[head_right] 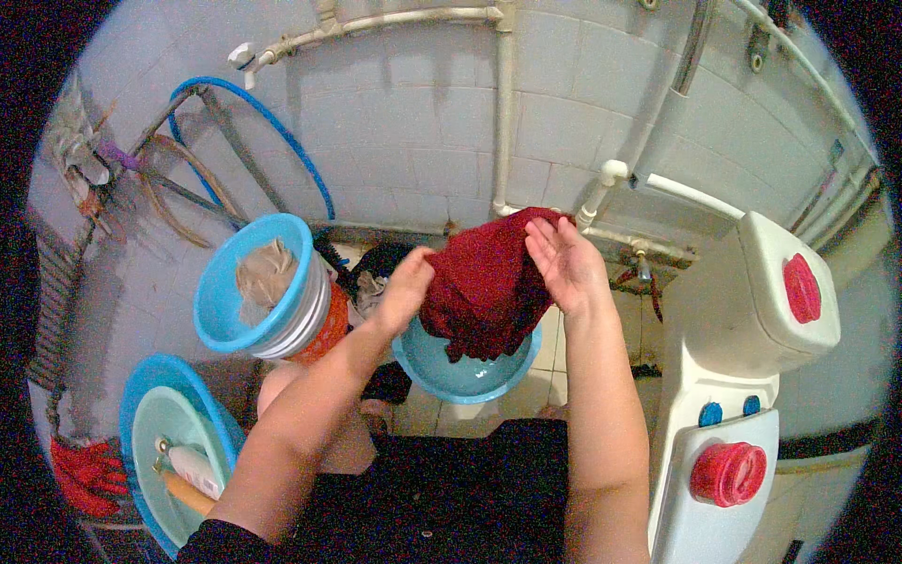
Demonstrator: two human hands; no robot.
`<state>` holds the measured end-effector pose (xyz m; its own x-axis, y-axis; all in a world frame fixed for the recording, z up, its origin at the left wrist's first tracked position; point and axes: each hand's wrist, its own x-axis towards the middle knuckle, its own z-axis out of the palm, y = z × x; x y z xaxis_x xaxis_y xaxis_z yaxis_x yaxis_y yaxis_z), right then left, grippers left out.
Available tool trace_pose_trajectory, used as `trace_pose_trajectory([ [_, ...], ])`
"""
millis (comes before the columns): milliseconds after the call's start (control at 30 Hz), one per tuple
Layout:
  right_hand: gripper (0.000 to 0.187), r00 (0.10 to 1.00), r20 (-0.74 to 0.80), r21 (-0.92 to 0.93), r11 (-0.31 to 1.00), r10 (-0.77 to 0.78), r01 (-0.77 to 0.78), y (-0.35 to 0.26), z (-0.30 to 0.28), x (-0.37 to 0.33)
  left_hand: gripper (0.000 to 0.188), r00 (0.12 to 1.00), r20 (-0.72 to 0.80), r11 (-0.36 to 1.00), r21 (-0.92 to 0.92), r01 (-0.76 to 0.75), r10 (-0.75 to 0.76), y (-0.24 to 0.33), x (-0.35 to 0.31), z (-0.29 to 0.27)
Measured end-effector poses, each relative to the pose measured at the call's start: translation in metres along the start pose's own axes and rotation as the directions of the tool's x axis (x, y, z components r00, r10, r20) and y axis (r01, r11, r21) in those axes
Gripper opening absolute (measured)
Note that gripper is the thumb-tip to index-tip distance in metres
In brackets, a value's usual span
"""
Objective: The person washes a beige garment by hand in a blue basin, scrubbing and rinsing it before placing it in a bucket. They then pick up a maroon garment, inspect it, and begin scrubbing it in the same basin.
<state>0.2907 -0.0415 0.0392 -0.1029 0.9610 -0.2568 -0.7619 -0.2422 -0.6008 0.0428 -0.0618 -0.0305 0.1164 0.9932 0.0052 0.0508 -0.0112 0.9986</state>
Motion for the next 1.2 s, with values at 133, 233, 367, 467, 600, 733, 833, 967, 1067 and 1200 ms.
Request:
trace_pose_trajectory([
  [133,0.09,0.996,0.033,-0.45,0.889,-0.084,0.09,0.022,0.023,-0.012,0.027,0.981,0.067,0.687,-0.706,0.176,-0.182,0.082,0.001,0.005],
  [233,0.101,0.99,0.099,-0.834,0.551,0.098,0.029,0.064,0.031,-0.029,0.026,0.968,0.12,0.599,-0.767,0.232,-0.221,0.09,0.012,0.0],
  [367,0.05,0.949,0.213,-0.803,0.595,0.231,0.036,0.098,-0.002,-0.01,0.022,0.922,0.287,0.573,-0.723,0.387,-0.26,0.111,0.005,-0.006],
  [467,0.019,0.99,0.035,-0.87,0.493,0.136,-0.037,0.075,0.011,-0.015,0.024,0.954,0.275,0.712,-0.645,0.278,-0.124,0.119,-0.006,-0.032],
  [600,0.021,0.999,0.043,-0.828,0.56,-0.001,0.036,0.034,-0.009,0.003,0.051,0.975,0.213,0.995,0.094,0.04,-0.06,0.1,-0.013,-0.057],
  [733,0.021,0.948,0.157,-0.865,0.425,-0.277,0.267,0.023,-0.005,0.006,0.055,0.902,0.346,0.607,0.784,-0.128,-0.257,0.094,-0.018,-0.053],
  [833,0.021,0.916,0.15,-0.869,0.393,-0.372,0.302,0.019,-0.001,0.005,0.038,0.897,0.314,0.785,0.617,0.057,-0.312,0.093,-0.018,-0.046],
  [967,0.028,0.818,0.196,-0.881,0.27,-0.54,0.389,0.032,-0.008,0.014,0.029,0.947,0.228,0.955,-0.14,0.262,-0.227,0.097,-0.018,-0.033],
  [1067,0.03,0.56,0.318,-0.86,0.016,-0.765,0.511,0.063,0.021,-0.006,0.032,0.933,0.278,0.763,-0.545,0.348,-0.227,0.096,-0.016,-0.026],
  [1200,0.003,0.758,0.461,-0.697,0.342,-0.461,0.631,0.107,0.022,-0.042,0.032,0.888,0.431,0.553,-0.706,0.443,-0.162,0.095,-0.008,-0.014],
])
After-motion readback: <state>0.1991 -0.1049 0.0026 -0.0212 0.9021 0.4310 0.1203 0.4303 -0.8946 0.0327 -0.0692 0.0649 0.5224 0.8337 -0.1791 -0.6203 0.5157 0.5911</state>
